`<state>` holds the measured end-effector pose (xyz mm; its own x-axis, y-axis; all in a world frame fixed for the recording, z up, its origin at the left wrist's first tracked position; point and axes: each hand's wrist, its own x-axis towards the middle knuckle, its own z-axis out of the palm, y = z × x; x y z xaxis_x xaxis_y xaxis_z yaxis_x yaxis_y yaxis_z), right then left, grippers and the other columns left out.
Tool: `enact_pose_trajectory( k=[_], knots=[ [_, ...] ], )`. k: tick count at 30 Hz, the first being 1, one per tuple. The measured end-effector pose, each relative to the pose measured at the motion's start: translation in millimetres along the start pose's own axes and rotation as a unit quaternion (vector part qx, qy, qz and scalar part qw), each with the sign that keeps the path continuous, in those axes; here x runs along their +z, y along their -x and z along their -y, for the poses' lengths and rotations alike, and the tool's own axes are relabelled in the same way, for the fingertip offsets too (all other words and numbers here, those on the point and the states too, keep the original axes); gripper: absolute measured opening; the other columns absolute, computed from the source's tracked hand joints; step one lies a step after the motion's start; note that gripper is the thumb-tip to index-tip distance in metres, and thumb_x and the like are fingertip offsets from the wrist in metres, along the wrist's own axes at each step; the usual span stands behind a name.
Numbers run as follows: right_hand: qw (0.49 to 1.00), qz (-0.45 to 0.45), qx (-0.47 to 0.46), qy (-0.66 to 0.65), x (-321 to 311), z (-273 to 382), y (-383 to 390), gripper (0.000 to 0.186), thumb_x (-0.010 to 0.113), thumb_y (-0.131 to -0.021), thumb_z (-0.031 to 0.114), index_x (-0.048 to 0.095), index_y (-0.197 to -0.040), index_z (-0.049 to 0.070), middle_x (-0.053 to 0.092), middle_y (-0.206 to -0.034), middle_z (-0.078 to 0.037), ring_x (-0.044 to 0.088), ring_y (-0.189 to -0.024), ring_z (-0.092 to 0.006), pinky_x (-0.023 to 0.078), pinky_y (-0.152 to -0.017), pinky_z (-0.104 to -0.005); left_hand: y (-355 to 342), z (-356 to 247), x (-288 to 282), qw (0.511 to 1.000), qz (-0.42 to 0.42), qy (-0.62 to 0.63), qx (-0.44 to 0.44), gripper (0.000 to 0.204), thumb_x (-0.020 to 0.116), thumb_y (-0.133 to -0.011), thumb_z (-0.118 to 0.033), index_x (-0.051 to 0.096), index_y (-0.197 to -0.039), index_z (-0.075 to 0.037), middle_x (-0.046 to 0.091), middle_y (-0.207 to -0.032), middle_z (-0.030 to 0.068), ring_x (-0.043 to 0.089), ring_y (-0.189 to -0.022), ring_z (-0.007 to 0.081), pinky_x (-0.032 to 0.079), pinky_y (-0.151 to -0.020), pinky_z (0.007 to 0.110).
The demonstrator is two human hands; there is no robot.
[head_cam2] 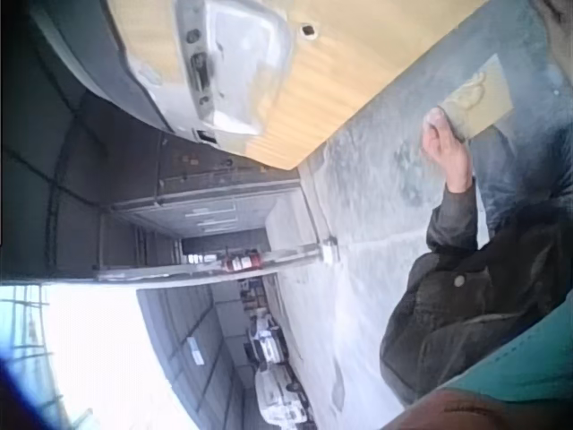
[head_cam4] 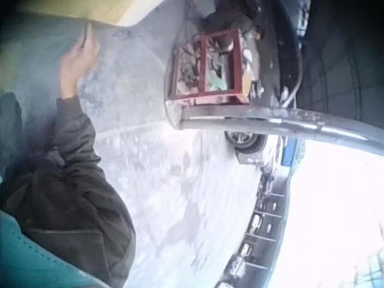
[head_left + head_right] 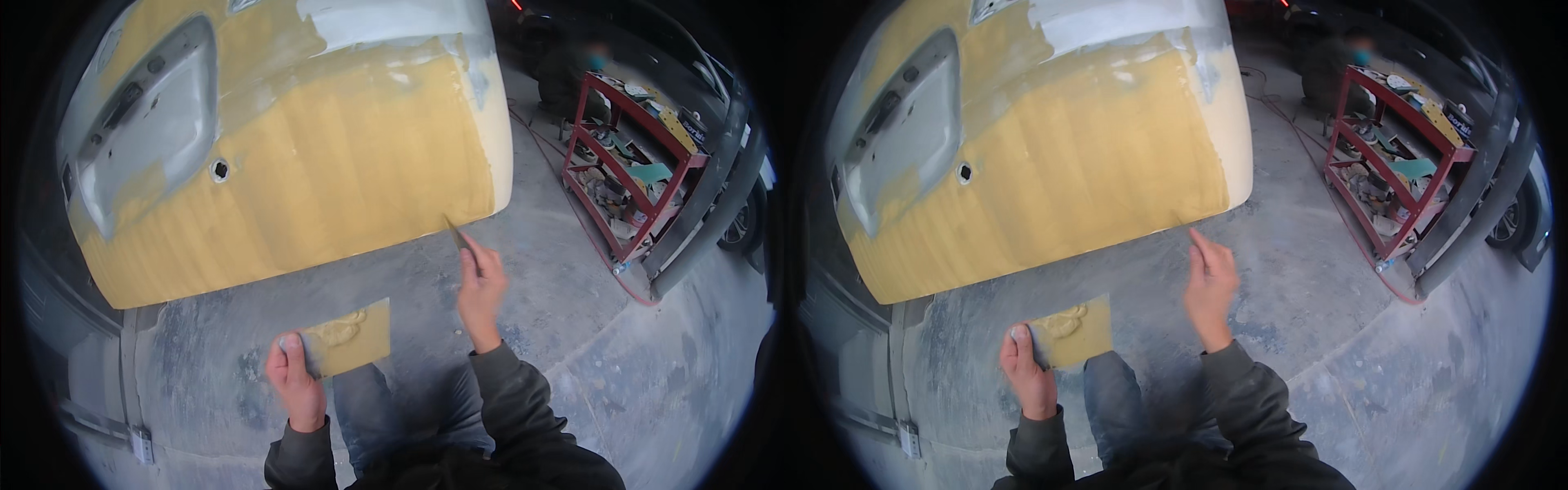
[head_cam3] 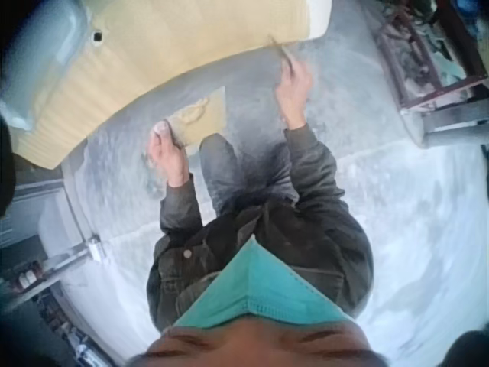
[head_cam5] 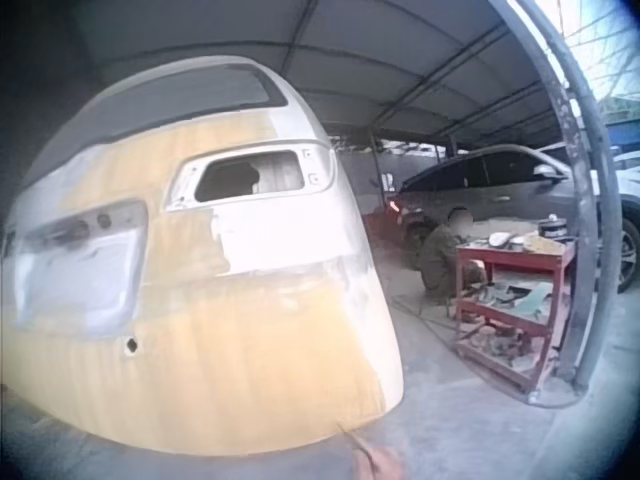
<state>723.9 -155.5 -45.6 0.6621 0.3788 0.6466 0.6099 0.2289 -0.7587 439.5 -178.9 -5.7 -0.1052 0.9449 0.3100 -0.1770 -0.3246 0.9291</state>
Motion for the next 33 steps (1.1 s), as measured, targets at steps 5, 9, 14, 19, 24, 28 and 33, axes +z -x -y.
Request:
enact_pose_trajectory(
  k=[5, 9, 14, 19, 24, 28, 33],
  knots=[
    [0.935, 0.118, 0.177, -0.282, -43.2, 34.7, -9.1, 0.015, 0.074, -0.104, 0.01, 0.078, -0.112, -0.002, 0.074, -0.09, 0.0, 0.063, -0.079, -0.0058, 0.05, -0.072, -0.0255, -2.7, 10.7, -1.2, 1.0, 0.003, -0.025, 0.001, 0.029, 0.059, -0.115, -0.026, 0.071, -0.112, 0.001, 0.072, -0.103, 0.0031, 0.062, -0.094, 0.0085, 0.051, -0.088, 0.026],
    [0.893, 0.29, 0.203, -0.279, -47.3, 59.1, -12.9, 0.014, 0.076, -0.103, 0.012, 0.077, -0.102, -0.002, 0.07, -0.084, 0.005, 0.058, -0.079, -0.0015, 0.047, -0.069, -0.023, -3.0, 11.2, 7.1, 0.999, 0.031, -0.033, -0.003, 0.029, 0.059, -0.116, -0.024, 0.071, -0.114, 0.002, 0.074, -0.105, 0.004, 0.063, -0.095, 0.0087, 0.052, -0.088, 0.026],
    [0.892, 0.327, 0.194, -0.242, -32.9, 57.6, 13.9, 0.017, 0.077, -0.102, 0.013, 0.078, -0.107, -0.003, 0.076, -0.09, 0.002, 0.061, -0.079, -0.0029, 0.049, -0.07, -0.0238, 4.6, 3.3, 16.0, 0.999, 0.047, 0.021, -0.007, 0.029, 0.059, -0.115, -0.023, 0.071, -0.114, 0.003, 0.074, -0.104, 0.0038, 0.062, -0.094, 0.0084, 0.052, -0.087, 0.026],
    [0.889, 0.251, 0.217, -0.317, -44.8, 69.9, 1.9, 0.017, 0.075, -0.104, 0.01, 0.078, -0.11, -0.006, 0.078, -0.095, -0.002, 0.065, -0.082, -0.0048, 0.053, -0.072, -0.0245, -2.5, -12.6, 8.7, 0.999, 0.026, -0.026, 0.02, 0.028, 0.06, -0.115, -0.022, 0.072, -0.114, 0.003, 0.074, -0.1, 0.0028, 0.062, -0.091, 0.0081, 0.052, -0.085, 0.026],
    [0.892, 0.285, 0.204, -0.287, -32.6, 76.4, 10.2, 0.014, 0.074, -0.103, 0.006, 0.078, -0.108, -0.006, 0.077, -0.091, -0.001, 0.064, -0.081, -0.0036, 0.051, -0.07, -0.0238, 4.8, -16.3, 13.5, 0.998, 0.03, -0.043, 0.028, 0.029, 0.059, -0.116, -0.023, 0.072, -0.116, 0.003, 0.075, -0.099, 0.0023, 0.063, -0.092, 0.0074, 0.053, -0.084, 0.026],
    [0.904, 0.284, 0.192, -0.257, -20.6, 78.9, 36.7, 0.013, 0.075, -0.102, 0.005, 0.079, -0.106, -0.006, 0.077, -0.089, 0.0, 0.063, -0.079, -0.0031, 0.05, -0.069, -0.024, 12.2, -7.2, 16.6, 1.0, 0.004, -0.006, -0.003, 0.031, 0.058, -0.117, -0.027, 0.07, -0.114, 0.002, 0.073, -0.103, 0.0028, 0.063, -0.092, 0.0075, 0.052, -0.085, 0.025],
    [0.88, 0.301, 0.228, -0.29, -15.7, 75.1, 43.9, 0.012, 0.075, -0.101, 0.004, 0.079, -0.106, -0.006, 0.077, -0.087, 0.0, 0.063, -0.078, -0.003, 0.05, -0.068, -0.0244, 14.8, -4.2, 12.5, 1.0, -0.007, -0.018, -0.007, 0.033, 0.057, -0.117, -0.026, 0.071, -0.117, 0.004, 0.075, -0.103, 0.0037, 0.063, -0.094, 0.0076, 0.053, -0.086, 0.026]
  ],
)
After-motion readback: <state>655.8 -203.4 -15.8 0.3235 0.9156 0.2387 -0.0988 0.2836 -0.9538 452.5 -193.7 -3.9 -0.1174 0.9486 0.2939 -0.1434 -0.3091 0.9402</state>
